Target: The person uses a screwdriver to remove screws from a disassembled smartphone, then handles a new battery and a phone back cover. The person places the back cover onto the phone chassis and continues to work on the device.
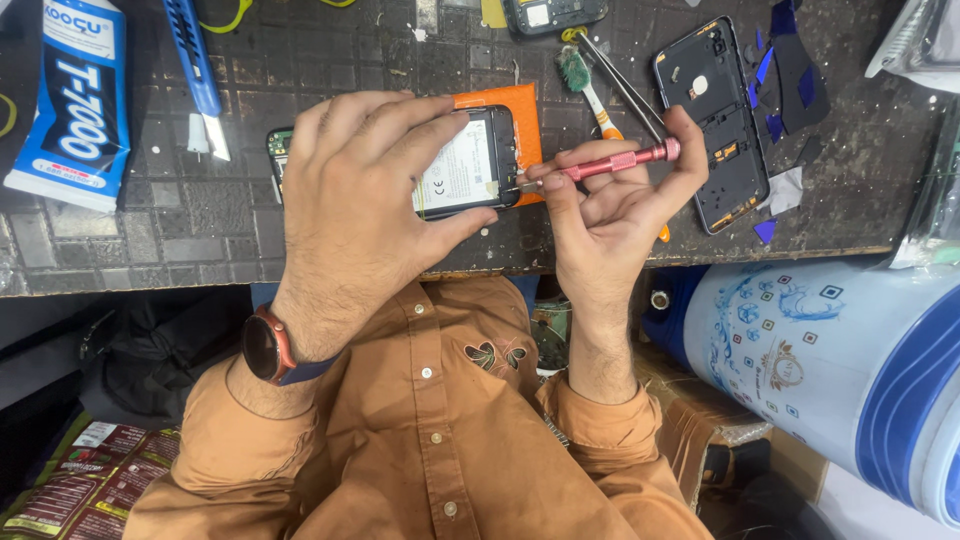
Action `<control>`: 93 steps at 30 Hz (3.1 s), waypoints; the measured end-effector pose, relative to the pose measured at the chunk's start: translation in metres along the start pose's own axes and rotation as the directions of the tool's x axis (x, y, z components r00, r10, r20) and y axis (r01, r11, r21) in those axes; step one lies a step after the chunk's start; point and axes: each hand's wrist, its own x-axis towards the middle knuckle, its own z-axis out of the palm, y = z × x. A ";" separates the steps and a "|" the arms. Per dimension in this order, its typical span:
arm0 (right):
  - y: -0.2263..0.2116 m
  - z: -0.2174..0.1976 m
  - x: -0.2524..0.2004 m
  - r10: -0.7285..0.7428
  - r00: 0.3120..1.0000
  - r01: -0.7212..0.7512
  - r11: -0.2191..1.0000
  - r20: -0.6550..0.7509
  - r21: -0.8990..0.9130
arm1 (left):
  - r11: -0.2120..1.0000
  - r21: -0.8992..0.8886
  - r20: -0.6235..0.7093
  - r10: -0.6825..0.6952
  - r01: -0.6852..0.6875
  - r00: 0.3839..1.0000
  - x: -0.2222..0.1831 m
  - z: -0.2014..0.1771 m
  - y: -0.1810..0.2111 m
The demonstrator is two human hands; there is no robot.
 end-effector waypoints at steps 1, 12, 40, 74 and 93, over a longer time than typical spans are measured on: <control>0.000 0.000 0.000 -0.001 1.000 0.001 1.000 0.001 -0.003 | 1.000 0.000 0.001 -0.001 0.001 1.000 0.000 0.000 0.000; 0.003 0.000 -0.001 -0.020 1.000 0.020 1.000 0.008 -0.017 | 1.000 0.011 0.012 -0.002 0.002 1.000 -0.001 0.001 -0.001; -0.139 0.016 0.066 0.077 0.625 0.745 0.237 0.777 -0.623 | 0.999 0.033 0.033 -0.014 0.013 0.999 0.002 -0.004 0.007; -0.154 0.030 0.076 0.511 0.616 0.748 -0.139 0.600 -0.649 | 0.999 -0.024 0.013 -0.036 0.036 0.999 0.000 -0.004 0.007; -0.157 0.028 0.078 0.236 0.604 0.749 0.159 0.761 -0.643 | 0.995 -0.066 -0.002 -0.075 0.075 0.997 0.008 -0.014 0.018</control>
